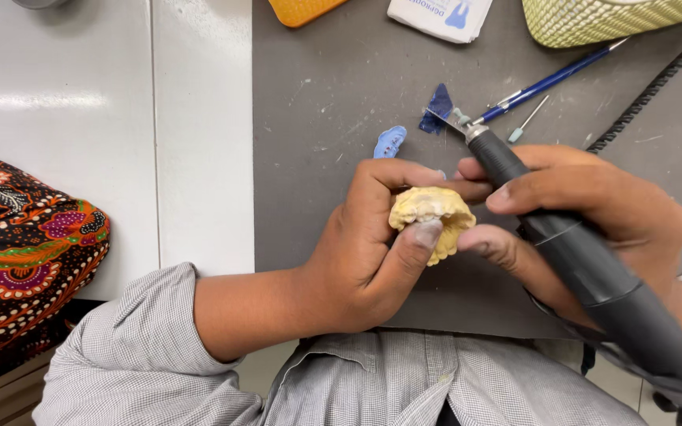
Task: The person uses a rotary tool to grind and shape a yellow dental cast and a single artificial tooth. They then fit the tooth into the cast and inspect the alignment.
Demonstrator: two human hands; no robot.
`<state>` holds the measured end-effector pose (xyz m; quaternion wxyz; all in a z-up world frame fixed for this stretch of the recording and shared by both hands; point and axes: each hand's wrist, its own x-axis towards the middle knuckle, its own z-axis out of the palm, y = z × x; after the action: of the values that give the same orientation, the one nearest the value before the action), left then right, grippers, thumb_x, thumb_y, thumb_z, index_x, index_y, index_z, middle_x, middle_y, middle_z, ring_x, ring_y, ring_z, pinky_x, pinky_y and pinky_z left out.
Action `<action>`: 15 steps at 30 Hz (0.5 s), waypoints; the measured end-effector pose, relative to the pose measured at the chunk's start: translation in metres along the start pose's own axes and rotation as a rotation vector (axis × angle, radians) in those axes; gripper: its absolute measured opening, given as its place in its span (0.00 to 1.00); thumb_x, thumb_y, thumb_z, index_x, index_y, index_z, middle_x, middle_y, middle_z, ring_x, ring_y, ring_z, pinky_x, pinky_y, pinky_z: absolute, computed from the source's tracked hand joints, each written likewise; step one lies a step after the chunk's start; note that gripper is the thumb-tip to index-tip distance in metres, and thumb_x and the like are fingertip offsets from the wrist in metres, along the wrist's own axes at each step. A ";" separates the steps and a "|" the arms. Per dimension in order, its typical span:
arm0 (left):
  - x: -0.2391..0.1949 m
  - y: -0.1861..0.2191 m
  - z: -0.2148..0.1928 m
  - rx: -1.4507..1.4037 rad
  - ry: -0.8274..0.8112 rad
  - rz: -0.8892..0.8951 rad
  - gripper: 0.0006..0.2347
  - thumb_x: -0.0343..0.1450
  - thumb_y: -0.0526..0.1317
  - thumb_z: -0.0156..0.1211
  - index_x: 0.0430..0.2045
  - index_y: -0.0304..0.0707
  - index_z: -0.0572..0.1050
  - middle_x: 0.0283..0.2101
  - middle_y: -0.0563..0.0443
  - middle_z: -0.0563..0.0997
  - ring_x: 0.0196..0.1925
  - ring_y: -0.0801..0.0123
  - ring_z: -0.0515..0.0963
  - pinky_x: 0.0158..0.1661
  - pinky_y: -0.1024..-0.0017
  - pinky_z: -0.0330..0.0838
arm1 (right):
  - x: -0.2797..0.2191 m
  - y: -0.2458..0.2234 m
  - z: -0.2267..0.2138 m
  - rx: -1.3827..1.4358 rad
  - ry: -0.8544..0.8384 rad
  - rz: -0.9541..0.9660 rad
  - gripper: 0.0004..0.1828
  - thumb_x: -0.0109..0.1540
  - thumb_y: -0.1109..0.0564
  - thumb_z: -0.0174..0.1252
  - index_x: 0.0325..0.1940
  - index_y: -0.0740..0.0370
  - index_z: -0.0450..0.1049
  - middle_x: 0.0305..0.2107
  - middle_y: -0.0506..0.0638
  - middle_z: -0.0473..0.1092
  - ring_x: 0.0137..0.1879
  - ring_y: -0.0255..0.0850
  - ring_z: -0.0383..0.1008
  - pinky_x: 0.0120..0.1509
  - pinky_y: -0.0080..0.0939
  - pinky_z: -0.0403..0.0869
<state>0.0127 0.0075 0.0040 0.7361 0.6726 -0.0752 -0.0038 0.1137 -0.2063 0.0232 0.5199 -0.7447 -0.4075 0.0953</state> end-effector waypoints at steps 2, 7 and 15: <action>-0.001 -0.001 0.002 -0.007 0.013 -0.063 0.14 0.83 0.38 0.48 0.61 0.34 0.57 0.57 0.45 0.79 0.56 0.75 0.80 0.60 0.75 0.77 | 0.002 -0.002 0.002 0.119 0.006 0.038 0.19 0.59 0.64 0.67 0.50 0.62 0.68 0.49 0.62 0.74 0.55 0.43 0.80 0.57 0.38 0.81; 0.006 0.005 -0.001 0.175 0.091 -0.058 0.13 0.78 0.36 0.59 0.56 0.31 0.71 0.49 0.45 0.80 0.42 0.77 0.80 0.41 0.80 0.79 | 0.006 -0.003 0.006 0.235 0.066 0.178 0.18 0.61 0.66 0.66 0.51 0.63 0.68 0.45 0.61 0.75 0.51 0.40 0.81 0.56 0.36 0.83; 0.012 0.008 -0.010 0.326 0.134 0.129 0.10 0.77 0.33 0.65 0.50 0.36 0.71 0.43 0.52 0.81 0.33 0.83 0.78 0.32 0.85 0.75 | 0.000 0.015 0.003 0.326 0.107 0.361 0.18 0.59 0.66 0.65 0.50 0.64 0.66 0.44 0.61 0.76 0.49 0.41 0.83 0.52 0.36 0.85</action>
<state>0.0253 0.0168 0.0129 0.6193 0.7756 -0.0687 0.1005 0.1191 -0.2059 0.0093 0.6286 -0.7157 -0.2191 0.2113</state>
